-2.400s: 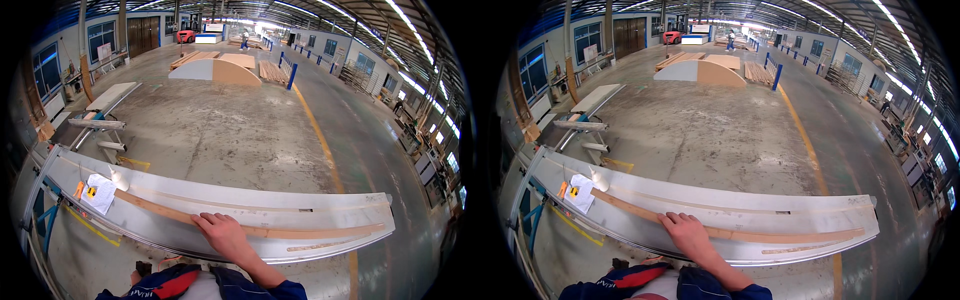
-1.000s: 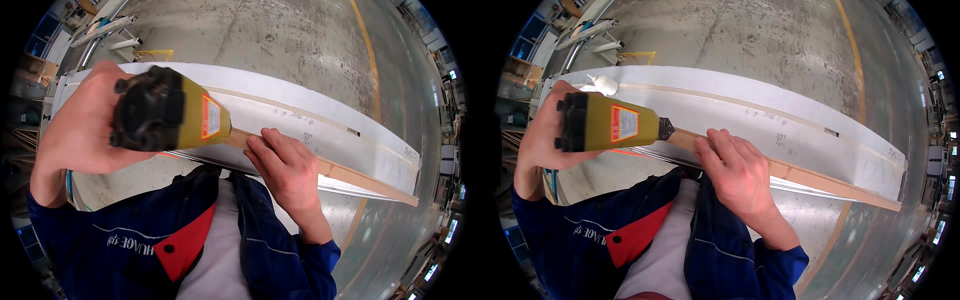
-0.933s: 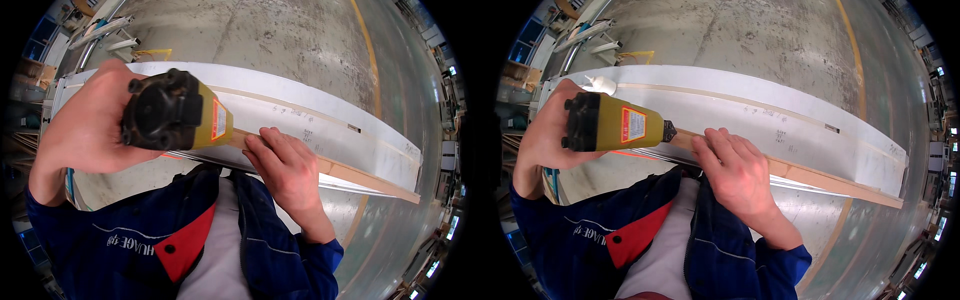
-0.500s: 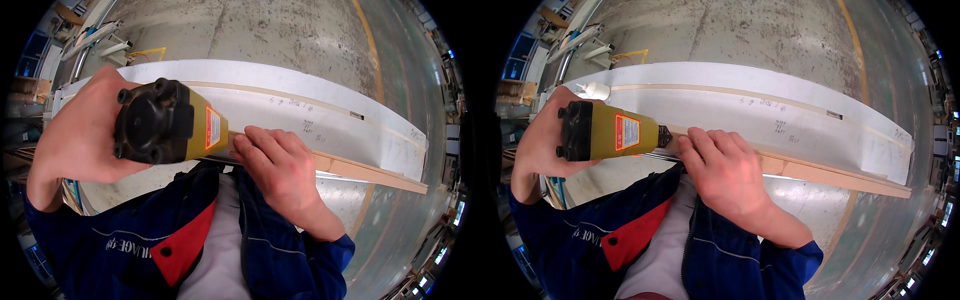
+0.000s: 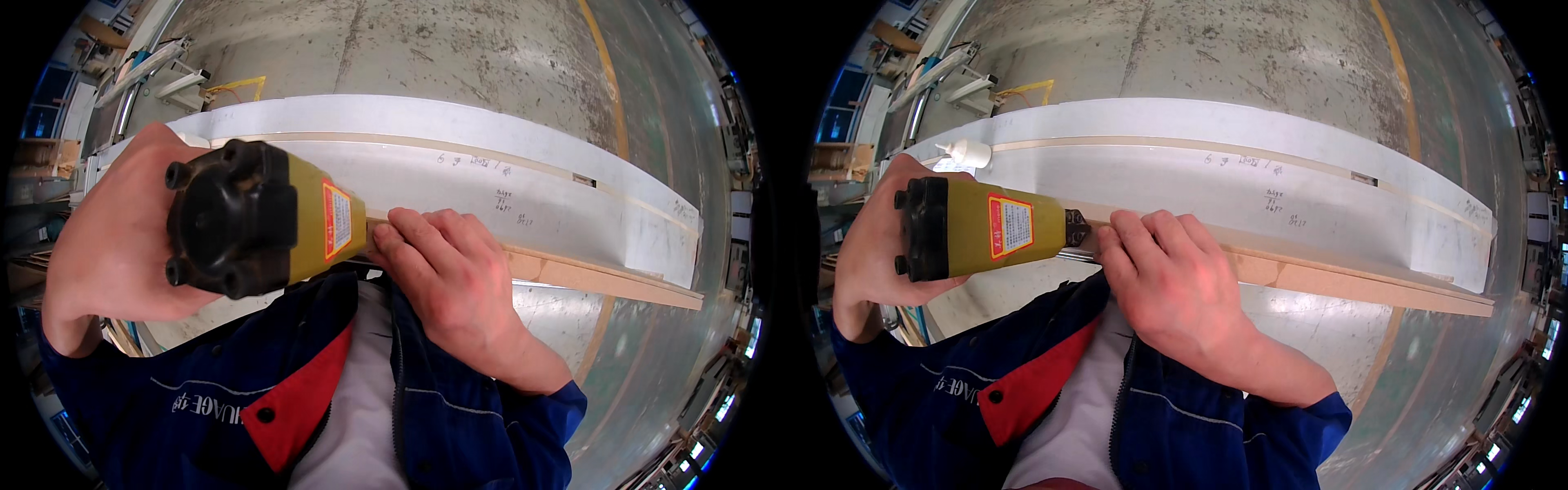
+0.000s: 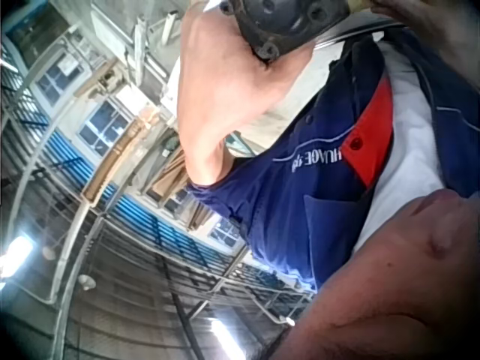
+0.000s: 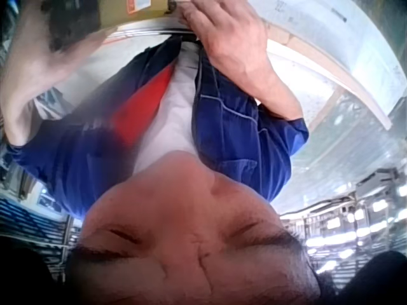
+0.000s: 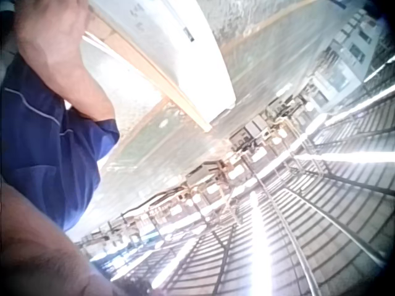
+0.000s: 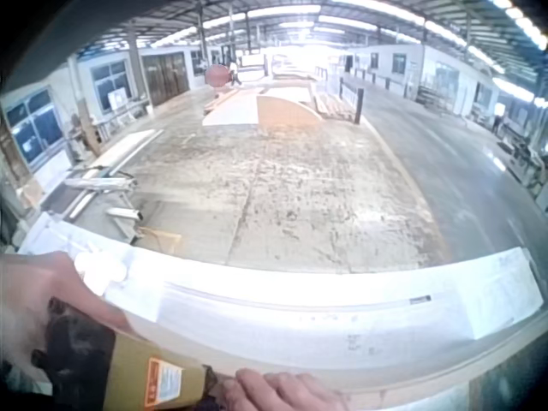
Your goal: The person uses a pneumatic nail gun to attach wooden strips to the edges of a long white board, then picks up a smaller board to check the fit and alignment of the glued edge.
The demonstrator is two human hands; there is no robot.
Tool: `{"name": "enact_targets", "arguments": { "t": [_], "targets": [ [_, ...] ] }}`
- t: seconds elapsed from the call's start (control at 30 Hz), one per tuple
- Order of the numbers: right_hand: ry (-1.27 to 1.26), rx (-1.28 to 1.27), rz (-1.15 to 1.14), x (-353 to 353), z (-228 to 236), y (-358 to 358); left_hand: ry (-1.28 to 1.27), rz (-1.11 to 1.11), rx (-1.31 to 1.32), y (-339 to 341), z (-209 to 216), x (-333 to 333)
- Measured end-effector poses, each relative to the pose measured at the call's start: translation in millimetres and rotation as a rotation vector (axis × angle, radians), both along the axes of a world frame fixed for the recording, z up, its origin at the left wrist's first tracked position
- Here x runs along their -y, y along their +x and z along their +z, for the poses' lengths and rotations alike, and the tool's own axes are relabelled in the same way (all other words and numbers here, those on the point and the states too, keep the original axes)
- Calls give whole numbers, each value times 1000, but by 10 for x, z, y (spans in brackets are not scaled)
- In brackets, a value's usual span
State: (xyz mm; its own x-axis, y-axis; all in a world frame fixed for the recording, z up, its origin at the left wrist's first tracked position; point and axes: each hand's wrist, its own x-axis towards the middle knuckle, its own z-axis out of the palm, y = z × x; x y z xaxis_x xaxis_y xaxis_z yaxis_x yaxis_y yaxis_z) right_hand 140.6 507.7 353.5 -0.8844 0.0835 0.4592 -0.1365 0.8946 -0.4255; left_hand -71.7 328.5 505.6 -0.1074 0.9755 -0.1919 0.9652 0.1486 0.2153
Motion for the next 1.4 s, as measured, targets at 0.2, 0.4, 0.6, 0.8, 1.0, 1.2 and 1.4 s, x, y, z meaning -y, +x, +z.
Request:
{"name": "enact_targets", "arguments": {
  "t": [0.2, 0.4, 0.6, 0.8, 1.0, 1.2, 1.4],
  "targets": [
    [8, -15, -2, 9, -17, 7, 49, 63, 34, -37, -64, 64],
    [-4, -14, -5, 14, -14, 38, 11, 23, 25, 78, -9, -27],
    [-5, 63, -15, 5, 37, 34, -373, 341, 480, 195, 149, -486],
    [45, -50, 3, 20, 63, -3, -321, 227, 374, 166, 211, -448],
    [42, -53, -4, 94, 119, -17, -298, 200, 327, 167, 230, -388],
    [2, -50, 0, 99, 108, 33, -16, 106, 343, 273, 189, -267],
    [30, -15, -67, 90, -28, 101, 7, 269, -13, 327, 42, -73]
  ]
}}
